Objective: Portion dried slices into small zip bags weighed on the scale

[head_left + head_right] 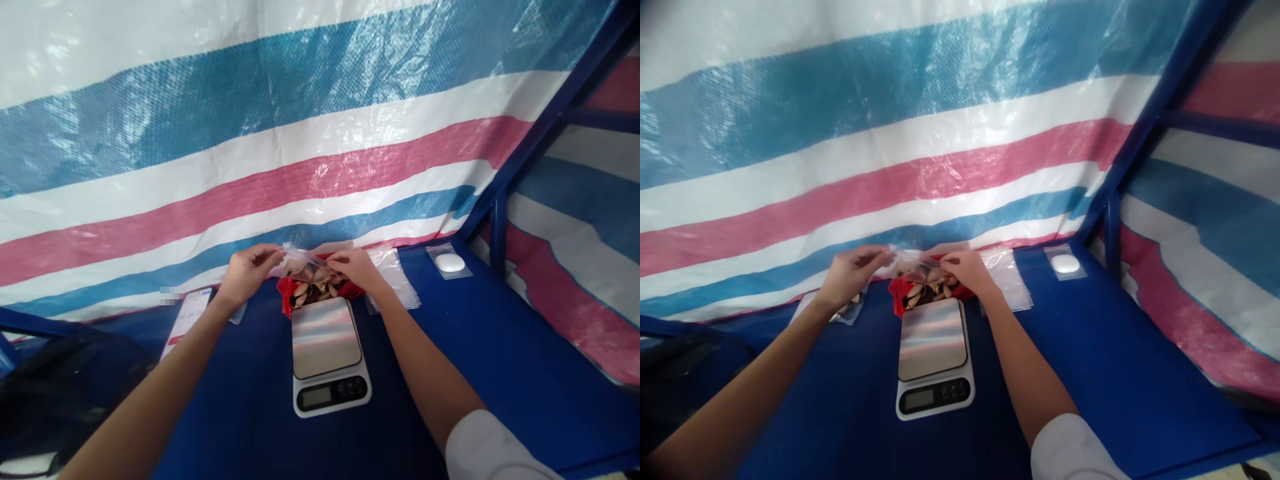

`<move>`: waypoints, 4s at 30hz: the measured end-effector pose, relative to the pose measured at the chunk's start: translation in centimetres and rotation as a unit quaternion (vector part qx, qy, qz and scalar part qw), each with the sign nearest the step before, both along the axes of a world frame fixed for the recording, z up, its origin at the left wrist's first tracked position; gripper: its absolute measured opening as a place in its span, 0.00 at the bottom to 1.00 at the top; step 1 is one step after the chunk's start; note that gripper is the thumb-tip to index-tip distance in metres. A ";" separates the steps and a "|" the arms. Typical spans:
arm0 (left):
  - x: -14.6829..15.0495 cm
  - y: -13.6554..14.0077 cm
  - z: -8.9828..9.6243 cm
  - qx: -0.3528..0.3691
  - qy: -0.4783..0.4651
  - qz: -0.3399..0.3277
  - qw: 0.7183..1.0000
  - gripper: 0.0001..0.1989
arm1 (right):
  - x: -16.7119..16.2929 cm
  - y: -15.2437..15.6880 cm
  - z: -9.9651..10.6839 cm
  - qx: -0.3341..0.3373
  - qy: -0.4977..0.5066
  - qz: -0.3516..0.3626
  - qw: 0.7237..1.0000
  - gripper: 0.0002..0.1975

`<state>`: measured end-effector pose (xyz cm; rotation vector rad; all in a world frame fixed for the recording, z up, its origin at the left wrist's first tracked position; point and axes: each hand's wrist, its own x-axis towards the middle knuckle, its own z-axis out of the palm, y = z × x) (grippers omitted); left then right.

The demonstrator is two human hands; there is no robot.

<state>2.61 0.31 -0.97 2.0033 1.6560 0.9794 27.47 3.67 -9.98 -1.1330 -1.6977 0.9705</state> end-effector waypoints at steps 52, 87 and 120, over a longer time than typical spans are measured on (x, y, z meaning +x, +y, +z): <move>2.5 0.2 0.6 0.016 -0.086 0.006 0.996 0.15 | 0.7 0.5 -0.3 -0.063 0.031 -0.035 0.997 0.09; -1.0 0.1 1.7 0.003 -0.024 -0.006 1.000 0.15 | -2.2 -0.6 0.8 -0.117 0.125 0.021 0.985 0.12; -2.0 -1.0 1.9 -0.025 -0.124 0.015 0.992 0.18 | -2.6 -1.1 1.6 -0.052 0.055 -0.027 0.997 0.10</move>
